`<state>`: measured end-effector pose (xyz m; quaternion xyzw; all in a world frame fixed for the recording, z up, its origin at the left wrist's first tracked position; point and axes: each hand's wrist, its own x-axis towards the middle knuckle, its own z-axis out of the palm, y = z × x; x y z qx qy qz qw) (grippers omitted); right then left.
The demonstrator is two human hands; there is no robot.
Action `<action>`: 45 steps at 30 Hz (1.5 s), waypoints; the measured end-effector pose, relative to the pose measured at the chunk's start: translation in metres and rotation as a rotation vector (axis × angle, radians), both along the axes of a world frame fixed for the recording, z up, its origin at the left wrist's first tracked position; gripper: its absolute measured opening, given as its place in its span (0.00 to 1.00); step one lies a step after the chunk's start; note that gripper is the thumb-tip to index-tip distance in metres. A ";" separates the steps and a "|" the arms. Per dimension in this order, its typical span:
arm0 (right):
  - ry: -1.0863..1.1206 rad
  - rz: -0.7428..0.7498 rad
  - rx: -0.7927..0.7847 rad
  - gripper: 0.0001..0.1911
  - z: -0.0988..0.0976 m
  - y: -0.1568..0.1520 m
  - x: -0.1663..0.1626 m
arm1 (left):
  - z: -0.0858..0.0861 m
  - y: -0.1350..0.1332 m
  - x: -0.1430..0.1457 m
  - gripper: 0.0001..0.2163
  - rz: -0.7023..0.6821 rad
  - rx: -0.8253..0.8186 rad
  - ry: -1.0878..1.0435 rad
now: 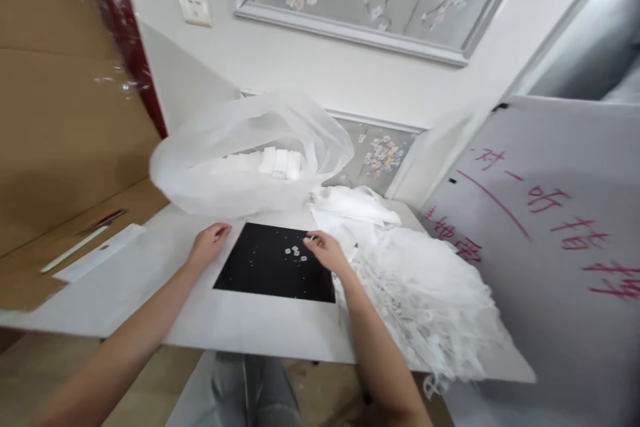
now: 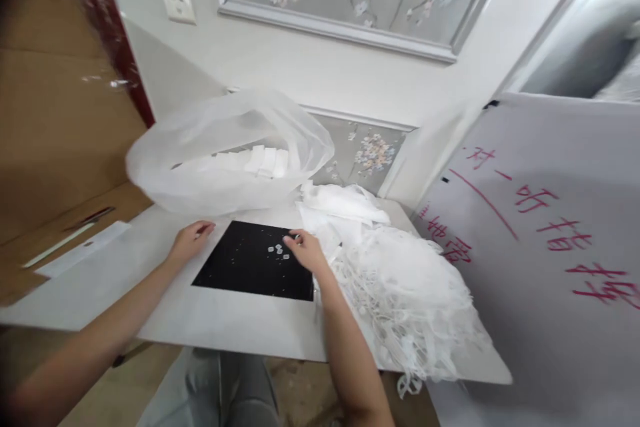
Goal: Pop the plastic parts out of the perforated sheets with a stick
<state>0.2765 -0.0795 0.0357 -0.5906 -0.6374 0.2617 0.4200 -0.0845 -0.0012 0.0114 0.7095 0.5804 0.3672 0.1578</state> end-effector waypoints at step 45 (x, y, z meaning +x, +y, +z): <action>0.329 -0.860 0.500 0.15 0.029 -0.038 0.130 | 0.295 0.090 0.442 0.16 -0.256 0.576 0.475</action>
